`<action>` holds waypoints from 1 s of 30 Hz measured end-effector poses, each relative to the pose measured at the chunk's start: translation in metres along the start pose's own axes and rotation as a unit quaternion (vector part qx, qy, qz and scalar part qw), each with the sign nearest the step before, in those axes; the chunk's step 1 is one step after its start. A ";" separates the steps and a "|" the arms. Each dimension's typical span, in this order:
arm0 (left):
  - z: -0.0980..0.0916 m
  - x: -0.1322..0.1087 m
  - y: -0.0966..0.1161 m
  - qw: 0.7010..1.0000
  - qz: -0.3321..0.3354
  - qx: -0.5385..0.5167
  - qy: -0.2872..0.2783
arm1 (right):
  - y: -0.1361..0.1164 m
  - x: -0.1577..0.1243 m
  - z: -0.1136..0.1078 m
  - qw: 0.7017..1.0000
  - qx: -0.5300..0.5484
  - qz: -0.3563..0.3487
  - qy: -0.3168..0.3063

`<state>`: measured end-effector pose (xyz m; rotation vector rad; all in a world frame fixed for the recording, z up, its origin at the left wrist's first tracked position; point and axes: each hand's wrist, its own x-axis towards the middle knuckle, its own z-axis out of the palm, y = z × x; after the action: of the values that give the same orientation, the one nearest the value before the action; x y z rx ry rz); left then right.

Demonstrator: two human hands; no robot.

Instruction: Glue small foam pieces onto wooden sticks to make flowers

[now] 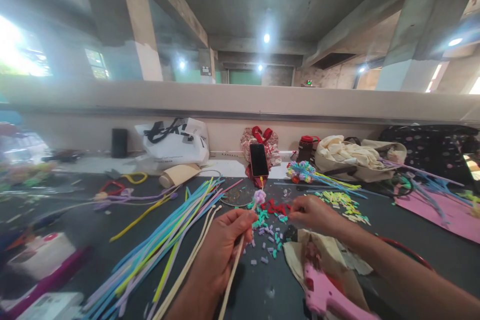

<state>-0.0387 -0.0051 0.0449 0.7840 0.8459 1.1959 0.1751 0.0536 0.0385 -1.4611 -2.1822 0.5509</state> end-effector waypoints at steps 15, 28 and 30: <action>0.001 0.003 -0.004 0.997 -0.014 0.073 0.004 | 0.007 0.008 0.003 0.988 -0.145 -0.057 0.014; -0.001 0.008 -0.011 0.997 0.005 0.072 0.024 | 0.001 0.006 0.025 0.966 -0.153 -0.174 -0.119; 0.000 0.007 -0.011 0.997 0.005 0.071 0.018 | 0.000 0.008 0.029 0.960 -0.166 -0.185 -0.130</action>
<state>-0.0325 -0.0001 0.0341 0.8849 0.9664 1.1719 0.1565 0.0588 0.0161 -1.1303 -2.7799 0.2647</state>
